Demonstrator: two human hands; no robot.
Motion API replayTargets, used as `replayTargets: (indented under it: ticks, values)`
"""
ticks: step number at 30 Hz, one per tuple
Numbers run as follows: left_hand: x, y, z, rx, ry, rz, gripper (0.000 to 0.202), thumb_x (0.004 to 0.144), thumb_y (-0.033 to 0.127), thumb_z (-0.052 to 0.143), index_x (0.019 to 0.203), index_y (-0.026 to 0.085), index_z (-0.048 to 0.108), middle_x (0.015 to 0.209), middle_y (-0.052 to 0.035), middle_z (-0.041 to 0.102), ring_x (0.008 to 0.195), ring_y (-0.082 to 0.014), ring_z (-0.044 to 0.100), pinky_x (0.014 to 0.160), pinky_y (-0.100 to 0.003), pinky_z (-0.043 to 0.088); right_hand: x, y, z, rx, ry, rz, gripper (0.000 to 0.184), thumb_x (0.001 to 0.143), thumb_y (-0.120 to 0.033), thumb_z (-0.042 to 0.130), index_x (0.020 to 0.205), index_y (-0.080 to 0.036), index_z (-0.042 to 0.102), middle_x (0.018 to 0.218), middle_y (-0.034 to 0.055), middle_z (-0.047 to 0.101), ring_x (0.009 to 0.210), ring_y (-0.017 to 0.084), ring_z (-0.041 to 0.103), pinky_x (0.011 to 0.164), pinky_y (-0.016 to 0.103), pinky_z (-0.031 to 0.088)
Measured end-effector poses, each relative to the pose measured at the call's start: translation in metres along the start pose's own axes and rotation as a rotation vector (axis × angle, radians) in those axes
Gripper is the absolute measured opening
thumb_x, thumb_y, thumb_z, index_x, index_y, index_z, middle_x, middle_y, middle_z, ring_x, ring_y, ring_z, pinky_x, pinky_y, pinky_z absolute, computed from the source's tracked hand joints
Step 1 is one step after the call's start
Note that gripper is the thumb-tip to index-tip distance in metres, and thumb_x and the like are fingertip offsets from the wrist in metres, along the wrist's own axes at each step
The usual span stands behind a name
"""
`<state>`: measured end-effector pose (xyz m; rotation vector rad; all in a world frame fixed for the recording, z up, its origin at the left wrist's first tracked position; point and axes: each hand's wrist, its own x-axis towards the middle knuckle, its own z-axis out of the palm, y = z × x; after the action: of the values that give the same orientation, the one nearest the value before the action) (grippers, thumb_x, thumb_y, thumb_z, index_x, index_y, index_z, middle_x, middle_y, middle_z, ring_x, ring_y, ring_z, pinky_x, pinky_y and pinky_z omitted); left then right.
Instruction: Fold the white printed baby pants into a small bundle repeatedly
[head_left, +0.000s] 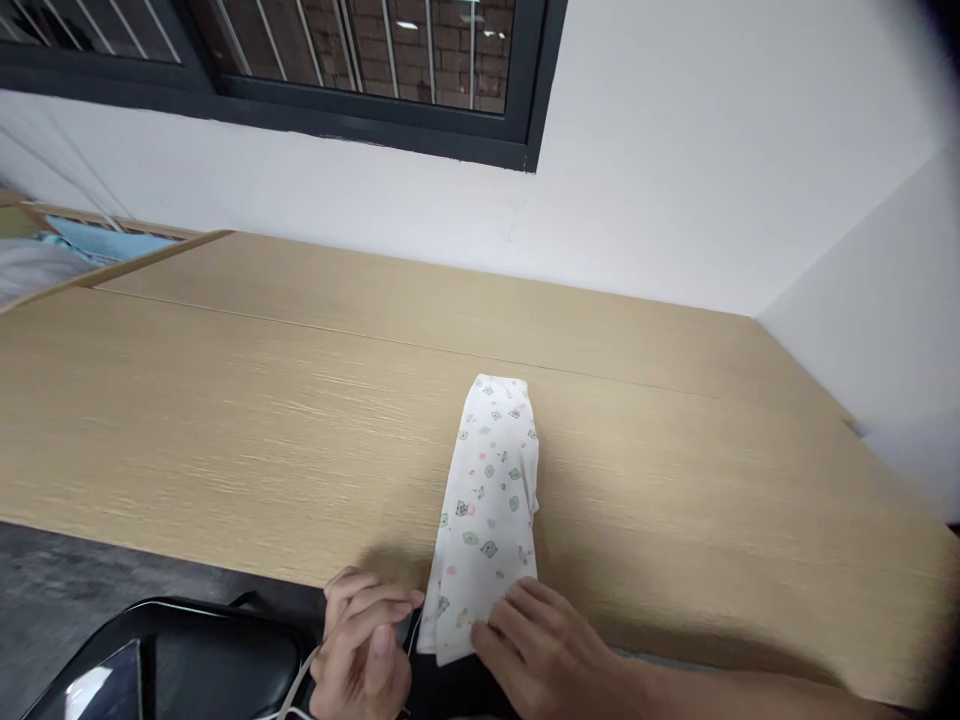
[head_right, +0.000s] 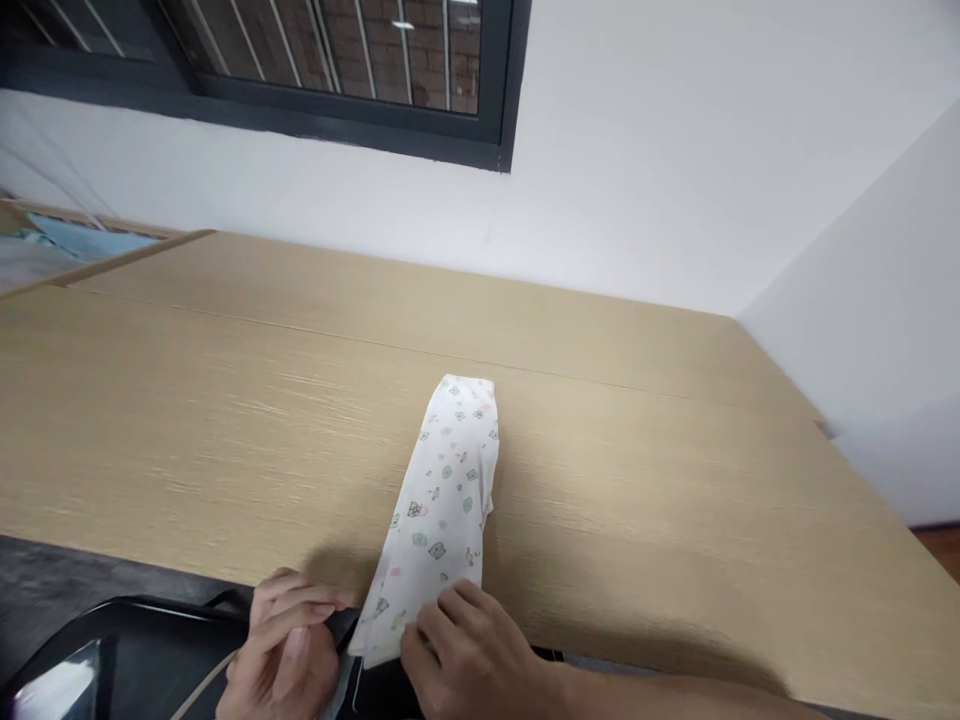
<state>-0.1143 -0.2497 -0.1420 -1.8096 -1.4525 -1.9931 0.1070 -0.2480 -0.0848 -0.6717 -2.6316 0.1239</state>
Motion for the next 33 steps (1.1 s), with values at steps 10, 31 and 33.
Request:
replayTargets:
  ticks: [10, 31, 33]
  values:
    - [0.022, 0.024, 0.024, -0.06, -0.103, 0.001, 0.01, 0.096, 0.022, 0.053, 0.097, 0.021, 0.063, 0.087, -0.0037, 0.068, 0.082, -0.0204, 0.064, 0.078, -0.039, 0.051, 0.074, 0.147, -0.076, 0.019, 0.242, 0.226, 0.024, 0.105, -0.02, 0.05, 0.122, -0.018, 0.066, 0.103, 0.0104, 0.073, 0.096, 0.026, 0.065, 0.089, 0.044, 0.052]
    - [0.017, 0.023, 0.113, 0.673, -0.893, 0.045, 0.05, 0.097, 0.047, 0.055, 0.135, 0.016, 0.067, 0.132, -0.0231, 0.066, 0.119, -0.0434, 0.06, 0.099, -0.059, 0.044, 0.11, 0.151, 0.009, 0.306, -0.241, -0.159, 0.053, 0.11, -0.039, 0.04, 0.155, -0.011, 0.042, 0.165, 0.0147, 0.034, 0.155, 0.02, 0.025, 0.126, 0.036, 0.024]
    - [0.018, 0.024, 0.112, 0.679, -0.907, 0.046, 0.049, 0.097, 0.049, 0.056, 0.132, 0.017, 0.069, 0.127, -0.0222, 0.069, 0.114, -0.0419, 0.062, 0.098, -0.058, 0.045, 0.107, 0.152, 0.018, 0.314, -0.293, -0.136, 0.052, 0.111, -0.038, 0.037, 0.155, -0.01, 0.042, 0.166, 0.0147, 0.031, 0.156, 0.021, 0.022, 0.127, 0.037, 0.02]
